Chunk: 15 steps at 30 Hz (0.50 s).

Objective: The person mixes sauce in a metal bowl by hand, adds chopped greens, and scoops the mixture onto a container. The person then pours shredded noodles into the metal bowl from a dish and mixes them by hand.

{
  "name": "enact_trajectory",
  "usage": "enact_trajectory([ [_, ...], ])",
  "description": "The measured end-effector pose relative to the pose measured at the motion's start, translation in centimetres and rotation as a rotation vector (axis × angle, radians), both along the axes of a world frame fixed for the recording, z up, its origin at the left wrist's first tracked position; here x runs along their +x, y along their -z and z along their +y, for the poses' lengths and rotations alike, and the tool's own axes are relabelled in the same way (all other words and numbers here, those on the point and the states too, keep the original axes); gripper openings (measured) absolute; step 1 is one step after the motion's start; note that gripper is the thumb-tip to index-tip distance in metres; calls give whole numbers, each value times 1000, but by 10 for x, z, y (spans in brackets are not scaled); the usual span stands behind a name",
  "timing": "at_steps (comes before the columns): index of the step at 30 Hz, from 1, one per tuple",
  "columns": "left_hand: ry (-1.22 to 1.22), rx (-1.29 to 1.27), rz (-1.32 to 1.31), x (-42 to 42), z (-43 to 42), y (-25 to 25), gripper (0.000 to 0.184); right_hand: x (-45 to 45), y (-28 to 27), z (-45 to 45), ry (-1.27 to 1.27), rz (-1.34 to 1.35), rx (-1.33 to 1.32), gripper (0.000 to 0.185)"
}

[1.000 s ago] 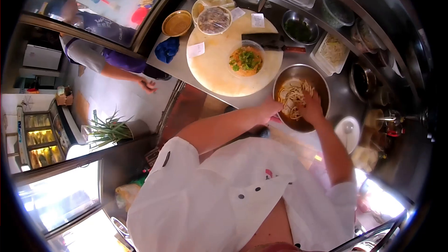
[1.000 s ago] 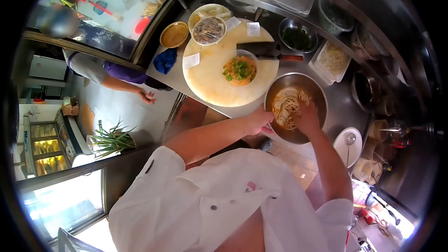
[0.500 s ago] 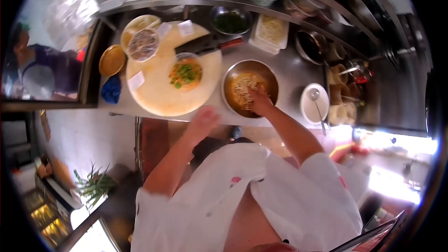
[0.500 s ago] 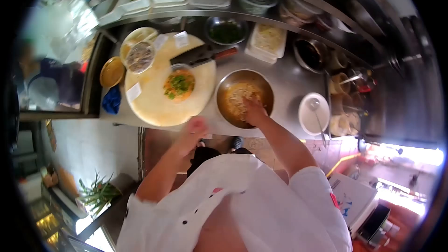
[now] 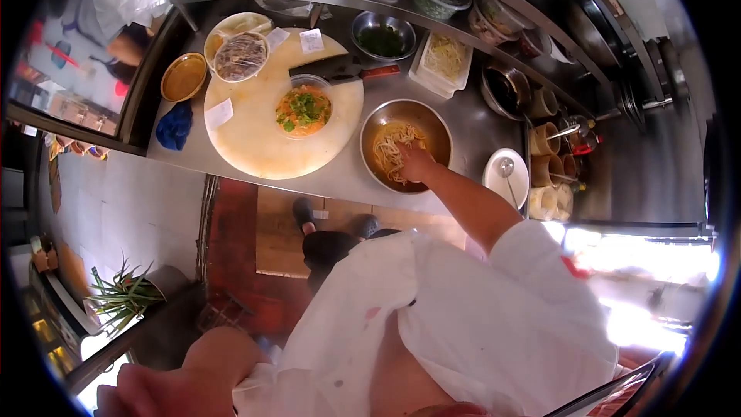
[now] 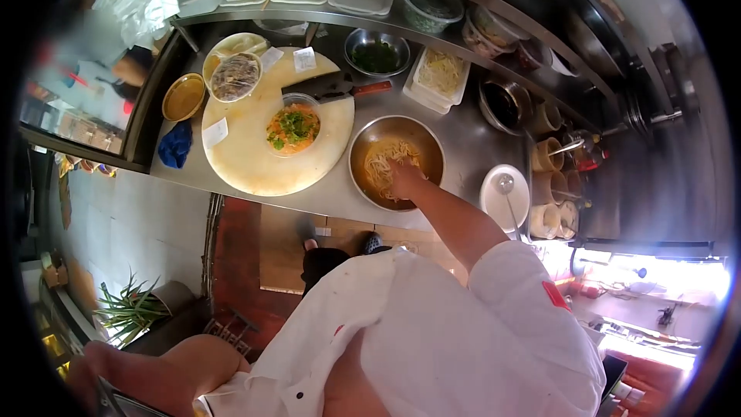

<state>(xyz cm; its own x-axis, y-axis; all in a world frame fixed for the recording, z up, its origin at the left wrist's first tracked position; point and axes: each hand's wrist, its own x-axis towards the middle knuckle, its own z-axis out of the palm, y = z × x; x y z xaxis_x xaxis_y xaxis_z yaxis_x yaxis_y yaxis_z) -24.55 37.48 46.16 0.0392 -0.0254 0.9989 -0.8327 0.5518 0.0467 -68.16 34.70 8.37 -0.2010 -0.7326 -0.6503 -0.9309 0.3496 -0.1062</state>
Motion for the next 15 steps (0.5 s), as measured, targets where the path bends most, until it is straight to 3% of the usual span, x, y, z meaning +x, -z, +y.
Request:
enact_trajectory([
  [1,-430,-68,-101,-2,-1,0,51,0,1,0,-2,4,-10,92],
  [2,-642,-107,-141,-3,0,-1,54,0,2,0,-2,7,-19,92],
  [4,-892,-172,-190,-6,4,1,59,1,4,5,-1,9,-31,93],
  [8,-1333,-103,-144,-30,6,3,50,1,4,5,22,-1,-41,94],
  [10,-1313,-113,-144,-32,2,2,48,0,6,7,32,-3,-34,96],
  [15,-729,-220,-218,-19,-13,-5,50,4,-1,3,35,-5,-9,100],
])
